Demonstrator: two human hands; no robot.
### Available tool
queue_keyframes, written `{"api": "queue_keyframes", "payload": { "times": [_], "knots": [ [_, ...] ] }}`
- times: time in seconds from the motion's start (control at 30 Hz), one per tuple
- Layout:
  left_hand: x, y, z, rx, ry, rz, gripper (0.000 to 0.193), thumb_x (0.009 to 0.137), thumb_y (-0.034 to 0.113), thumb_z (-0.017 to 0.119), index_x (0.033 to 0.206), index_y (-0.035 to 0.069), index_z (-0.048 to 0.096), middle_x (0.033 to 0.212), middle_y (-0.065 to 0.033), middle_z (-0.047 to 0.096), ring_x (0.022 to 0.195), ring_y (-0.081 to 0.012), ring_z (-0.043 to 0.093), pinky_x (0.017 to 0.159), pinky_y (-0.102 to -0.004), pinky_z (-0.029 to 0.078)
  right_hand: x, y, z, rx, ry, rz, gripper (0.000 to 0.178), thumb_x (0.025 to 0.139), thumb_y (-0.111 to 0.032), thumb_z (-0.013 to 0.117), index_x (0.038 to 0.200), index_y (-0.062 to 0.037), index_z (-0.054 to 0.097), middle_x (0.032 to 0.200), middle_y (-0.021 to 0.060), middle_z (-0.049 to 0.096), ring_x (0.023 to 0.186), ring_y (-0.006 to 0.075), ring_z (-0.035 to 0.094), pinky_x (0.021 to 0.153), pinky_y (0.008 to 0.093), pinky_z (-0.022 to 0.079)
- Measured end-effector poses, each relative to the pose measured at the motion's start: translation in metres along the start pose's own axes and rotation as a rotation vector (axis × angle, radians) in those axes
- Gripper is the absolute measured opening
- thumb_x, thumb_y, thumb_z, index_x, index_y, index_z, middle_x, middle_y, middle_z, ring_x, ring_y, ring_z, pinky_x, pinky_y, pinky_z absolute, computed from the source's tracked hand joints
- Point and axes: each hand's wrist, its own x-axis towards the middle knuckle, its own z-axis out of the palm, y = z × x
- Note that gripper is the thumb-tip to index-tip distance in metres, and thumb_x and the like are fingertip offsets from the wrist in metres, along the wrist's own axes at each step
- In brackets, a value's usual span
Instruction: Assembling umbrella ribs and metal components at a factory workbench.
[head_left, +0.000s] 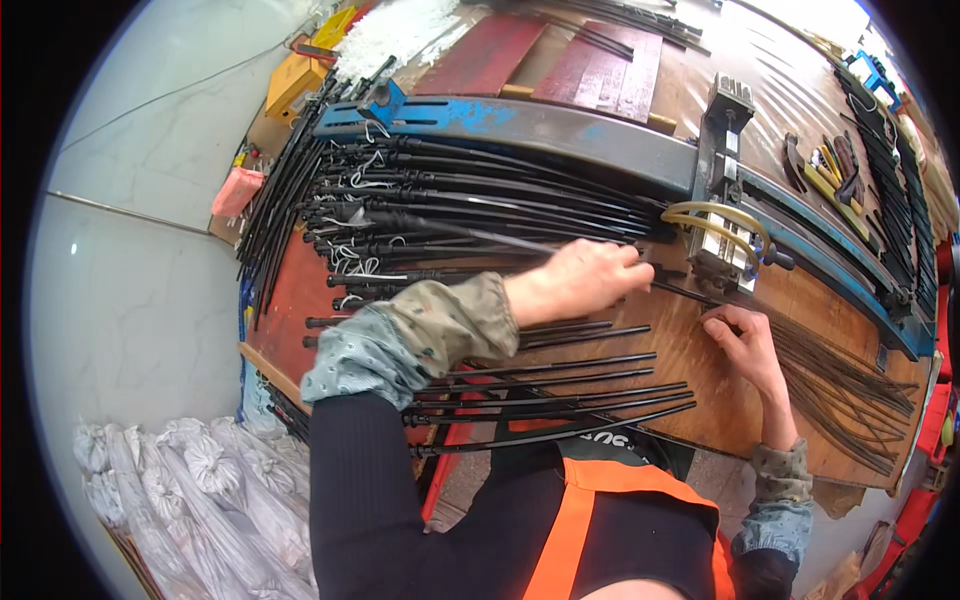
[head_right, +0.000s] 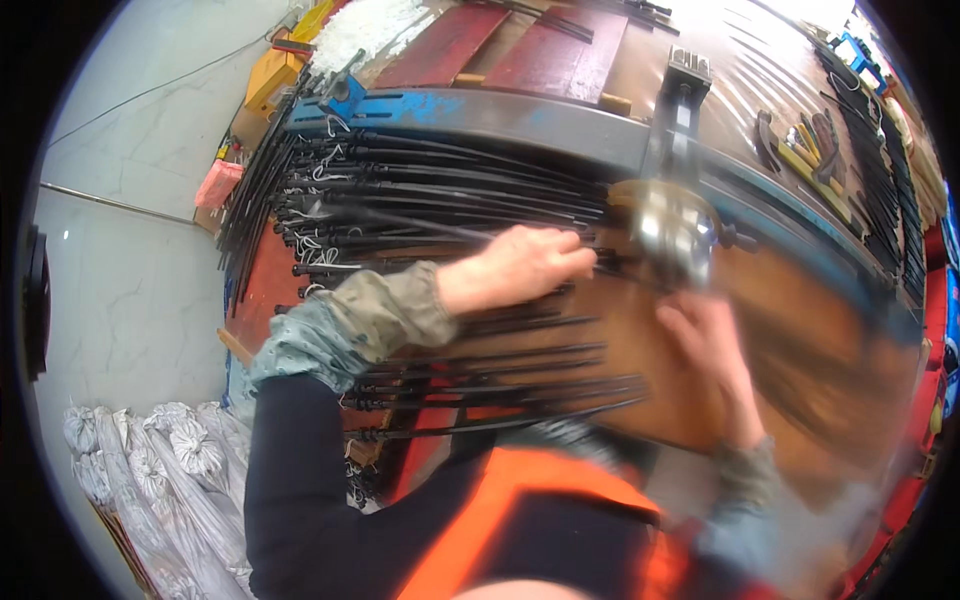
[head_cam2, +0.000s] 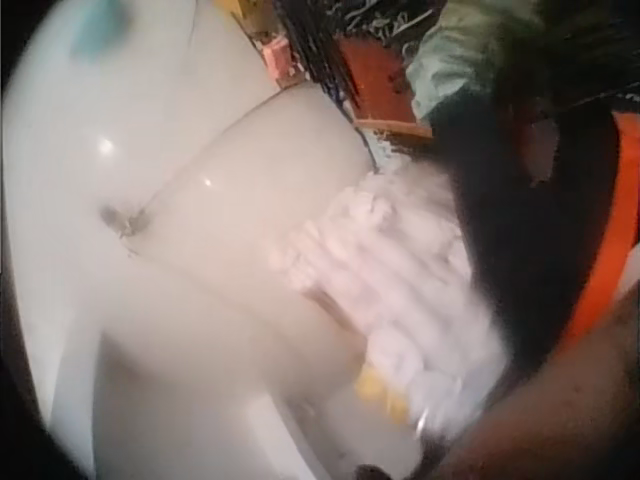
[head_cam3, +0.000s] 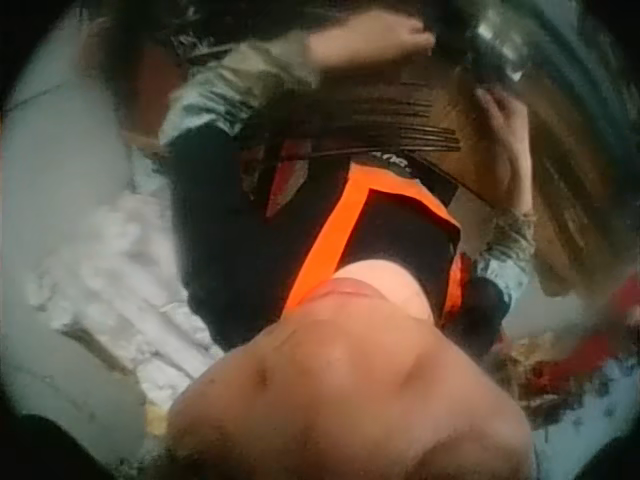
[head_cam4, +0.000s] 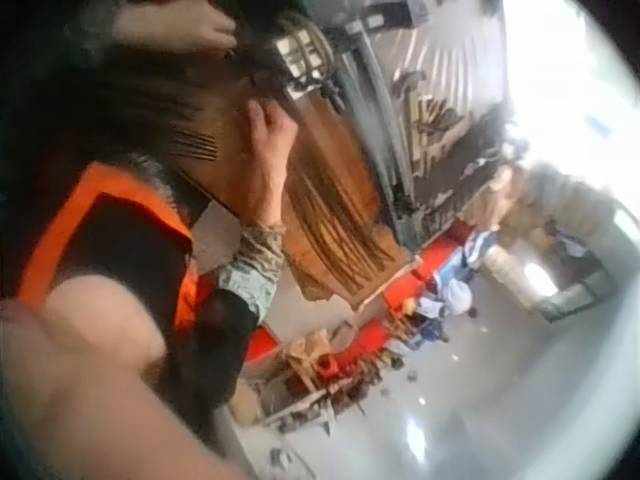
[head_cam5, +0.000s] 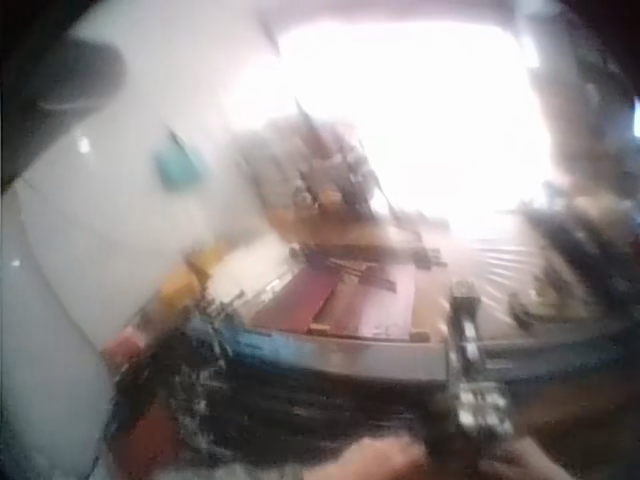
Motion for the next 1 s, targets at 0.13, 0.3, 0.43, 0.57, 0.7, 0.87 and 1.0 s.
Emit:
{"api": "queue_keyframes", "payload": {
  "times": [0.13, 0.3, 0.43, 0.57, 0.7, 0.87, 1.0],
  "knots": [
    [0.019, 0.031, -0.003, -0.014, -0.047, -0.069, 0.021, 0.088, 0.023, 0.064, 0.103, 0.011, 0.057, 0.086, -0.0109, 0.060, 0.079, -0.0295, 0.068, 0.059, -0.0410, 0.057, -0.025, 0.001, -0.001, 0.180, 0.336, 0.192, 0.025, 0.096, -0.017, 0.058, 0.081, 0.0007, 0.065, 0.064, -0.0035, 0.052, 0.058, 0.0038, 0.043, 0.052, 0.0230, 0.035],
    [0.006, 0.036, 0.002, 0.037, -0.018, -0.032, 0.033, 0.090, 0.024, 0.064, 0.120, 0.011, 0.059, 0.083, -0.0084, 0.057, 0.073, -0.0259, 0.065, 0.053, -0.0374, 0.053, -0.024, -0.006, 0.016, 0.457, 0.447, 0.175, 0.042, 0.102, -0.037, 0.057, 0.081, -0.0012, 0.065, 0.058, -0.0057, 0.046, 0.055, 0.0028, 0.040, 0.050, 0.0226, 0.033],
    [0.009, 0.042, -0.008, 0.084, -0.002, 0.015, 0.035, 0.091, 0.023, 0.065, 0.123, 0.011, 0.060, 0.080, -0.0066, 0.055, 0.068, -0.0219, 0.062, 0.051, -0.0334, 0.051, -0.032, -0.012, 0.007, 0.433, 0.390, 0.178, 0.050, 0.101, -0.045, 0.055, 0.086, -0.0002, 0.069, 0.057, -0.0057, 0.048, 0.053, 0.0027, 0.042, 0.049, 0.0226, 0.033],
    [0.010, 0.043, -0.018, 0.099, 0.006, 0.037, 0.036, 0.092, 0.025, 0.065, 0.126, 0.012, 0.060, 0.077, -0.0048, 0.054, 0.064, -0.0207, 0.061, 0.049, -0.0317, 0.050, -0.032, -0.006, 0.006, 0.398, 0.377, 0.038, 0.040, 0.098, -0.040, 0.061, 0.093, -0.0013, 0.072, 0.055, -0.0016, 0.050, 0.055, 0.0068, 0.045, 0.051, 0.0254, 0.035],
    [0.009, 0.046, -0.034, 0.133, -0.116, 0.002, 0.035, 0.094, 0.029, 0.063, 0.126, 0.015, 0.060, 0.073, -0.0053, 0.057, 0.058, -0.0235, 0.063, 0.046, -0.0352, 0.050, -0.029, -0.032, -0.015, -0.252, 0.495, -0.272, 0.024, 0.086, -0.023, 0.071, 0.104, -0.0077, 0.075, 0.065, 0.0034, 0.059, 0.070, 0.0195, 0.053, 0.064, 0.0334, 0.041],
    [0.053, 0.072, -0.054, 0.038, -0.247, -0.008, 0.026, 0.093, 0.024, 0.063, 0.116, 0.012, 0.061, 0.074, -0.0099, 0.062, 0.060, -0.0304, 0.065, 0.050, -0.0410, 0.053, -0.041, -0.017, -0.023, -0.342, 0.492, -0.476, 0.038, 0.079, -0.006, 0.072, 0.117, -0.0052, 0.068, 0.097, 0.0111, 0.066, 0.091, 0.0300, 0.060, 0.087, 0.0452, 0.047],
    [0.108, 0.086, -0.074, 0.119, -0.104, 0.229, 0.030, 0.078, 0.003, 0.066, 0.108, 0.008, 0.063, 0.088, -0.0090, 0.063, 0.074, -0.0274, 0.065, 0.058, -0.0384, 0.056, -0.055, 0.042, -0.064, -0.455, 0.889, -0.461, 0.041, 0.083, -0.005, 0.070, 0.123, -0.0053, 0.064, 0.103, 0.0145, 0.067, 0.101, 0.0307, 0.062, 0.085, 0.0425, 0.050]
  ]
}}
